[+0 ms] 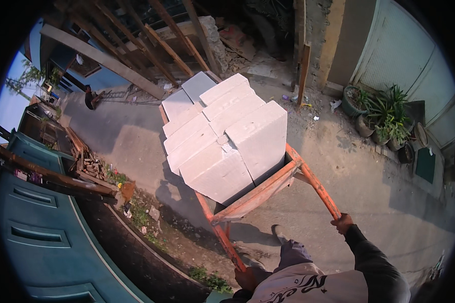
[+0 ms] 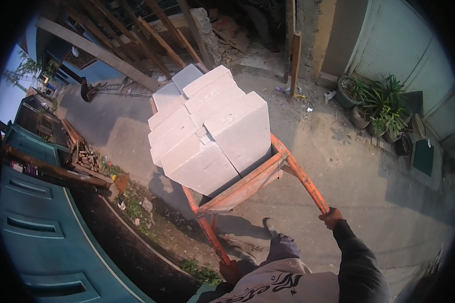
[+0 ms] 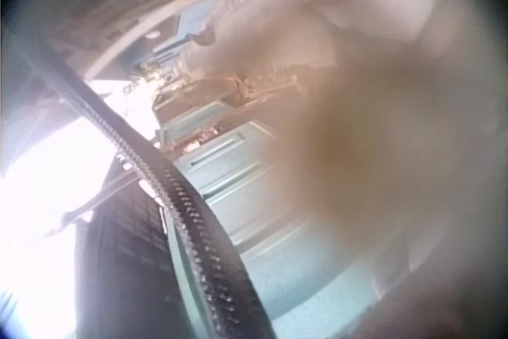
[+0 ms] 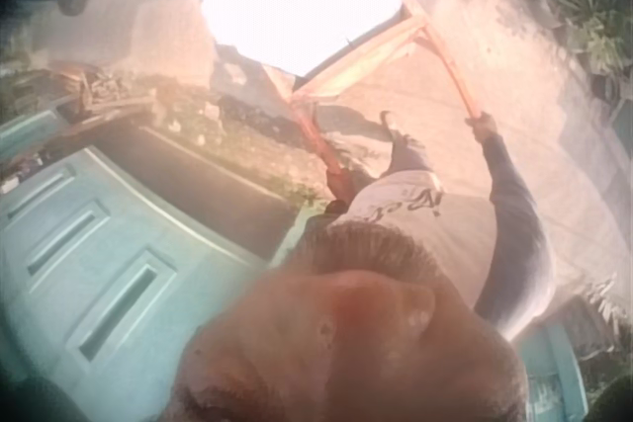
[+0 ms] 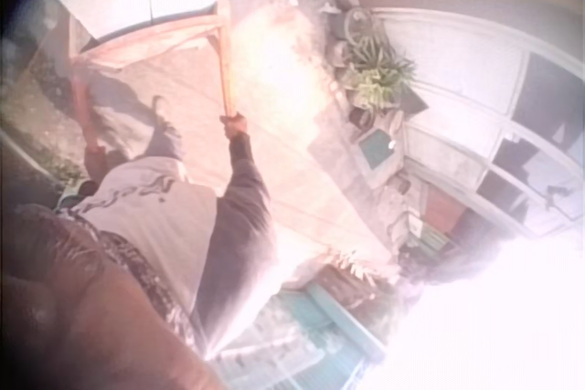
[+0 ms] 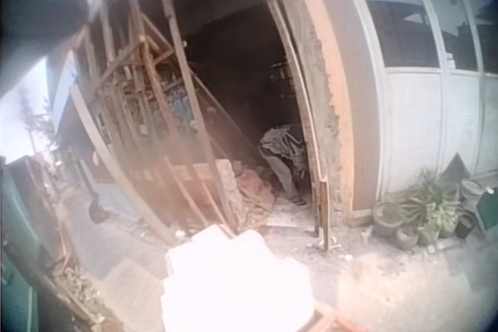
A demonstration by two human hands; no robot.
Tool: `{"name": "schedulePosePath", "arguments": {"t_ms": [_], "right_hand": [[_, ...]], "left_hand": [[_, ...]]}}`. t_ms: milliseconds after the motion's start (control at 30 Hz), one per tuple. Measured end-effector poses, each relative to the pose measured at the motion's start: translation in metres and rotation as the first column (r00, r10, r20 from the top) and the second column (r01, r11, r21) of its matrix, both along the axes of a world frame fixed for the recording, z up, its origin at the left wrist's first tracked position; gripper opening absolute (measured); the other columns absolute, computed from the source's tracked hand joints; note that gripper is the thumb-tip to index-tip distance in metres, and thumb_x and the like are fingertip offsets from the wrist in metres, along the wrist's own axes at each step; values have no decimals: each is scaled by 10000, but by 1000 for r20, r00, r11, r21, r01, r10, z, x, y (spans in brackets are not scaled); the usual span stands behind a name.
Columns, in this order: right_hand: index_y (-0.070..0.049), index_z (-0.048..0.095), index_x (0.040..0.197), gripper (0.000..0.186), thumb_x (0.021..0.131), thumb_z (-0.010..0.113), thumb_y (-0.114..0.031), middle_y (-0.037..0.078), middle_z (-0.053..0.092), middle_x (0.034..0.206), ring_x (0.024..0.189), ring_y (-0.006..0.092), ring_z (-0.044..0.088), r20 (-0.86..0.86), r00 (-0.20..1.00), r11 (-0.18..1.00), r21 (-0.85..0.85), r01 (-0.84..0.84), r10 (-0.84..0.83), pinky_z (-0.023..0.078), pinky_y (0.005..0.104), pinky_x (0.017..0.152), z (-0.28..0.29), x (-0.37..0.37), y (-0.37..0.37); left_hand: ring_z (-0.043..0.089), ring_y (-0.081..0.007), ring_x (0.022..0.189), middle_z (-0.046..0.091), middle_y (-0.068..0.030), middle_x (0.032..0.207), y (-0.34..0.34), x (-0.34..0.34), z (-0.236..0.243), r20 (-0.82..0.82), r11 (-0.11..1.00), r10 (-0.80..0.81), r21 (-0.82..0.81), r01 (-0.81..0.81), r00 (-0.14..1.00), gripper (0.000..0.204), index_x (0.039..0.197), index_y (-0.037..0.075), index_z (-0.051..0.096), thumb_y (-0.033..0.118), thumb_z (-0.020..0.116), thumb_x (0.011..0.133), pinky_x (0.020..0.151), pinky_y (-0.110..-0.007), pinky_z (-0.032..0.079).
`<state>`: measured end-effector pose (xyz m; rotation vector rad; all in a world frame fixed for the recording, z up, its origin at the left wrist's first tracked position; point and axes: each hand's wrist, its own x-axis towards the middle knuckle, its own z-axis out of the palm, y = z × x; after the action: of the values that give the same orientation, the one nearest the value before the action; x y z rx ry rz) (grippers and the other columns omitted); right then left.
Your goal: The person picks up white concrete blocks from a stack and places them into a red wheelbarrow. They then push the loaded wheelbarrow along a narrow alleyway and into a construction area.
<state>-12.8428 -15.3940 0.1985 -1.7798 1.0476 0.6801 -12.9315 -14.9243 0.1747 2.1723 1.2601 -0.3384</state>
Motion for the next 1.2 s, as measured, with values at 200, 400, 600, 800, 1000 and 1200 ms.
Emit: {"name": "schedulePosePath", "arguments": {"t_ms": [200,400,600,800,1000,1200], "right_hand": [[-23,621,1052,310,813,766,-158,29,519,588,428,141,495,2,998,998,33,60,-60,412,338,375,-1,-20,34],[-48,607,1054,282,817,740,-125,16,492,563,402,129,463,9,990,990,17,141,-141,382,338,352,-3,-47,89],[-69,542,1022,259,835,720,-94,4,442,545,387,138,446,1,971,971,19,240,-240,349,348,335,-10,-77,156],[-71,501,992,261,869,722,-137,21,443,531,371,156,443,-13,961,960,-57,275,-276,336,354,326,1,-92,224],[-67,495,936,238,890,698,-182,51,477,528,358,170,460,-14,960,959,-32,280,-281,349,352,311,-2,-93,270],[-64,490,941,233,890,693,-165,60,475,524,354,183,465,-51,940,942,-22,336,-337,343,362,307,-13,-104,288]], "left_hand": [[659,-496,817,665,-279,864,44,-3,-9,55,997,-79,-1,79,995,370,1007,-52,599,137,686,701,752,-552,510],[687,-495,951,695,-309,980,92,17,14,-18,991,-126,-54,125,992,403,1037,-63,611,143,694,701,794,-566,525],[689,-488,930,703,-299,958,168,22,2,65,949,-287,-114,293,956,405,1084,-26,619,257,702,807,808,-554,540],[678,-497,941,704,-294,965,228,46,10,43,935,-310,-167,313,950,446,1108,-13,629,311,722,816,827,-552,540],[683,-482,938,707,-283,968,274,65,3,46,927,-340,-150,343,939,444,1104,-8,631,301,726,800,820,-556,538],[681,-473,964,710,-273,975,294,94,5,24,918,-365,-157,364,931,439,1117,19,637,277,727,774,846,-552,538]]}}
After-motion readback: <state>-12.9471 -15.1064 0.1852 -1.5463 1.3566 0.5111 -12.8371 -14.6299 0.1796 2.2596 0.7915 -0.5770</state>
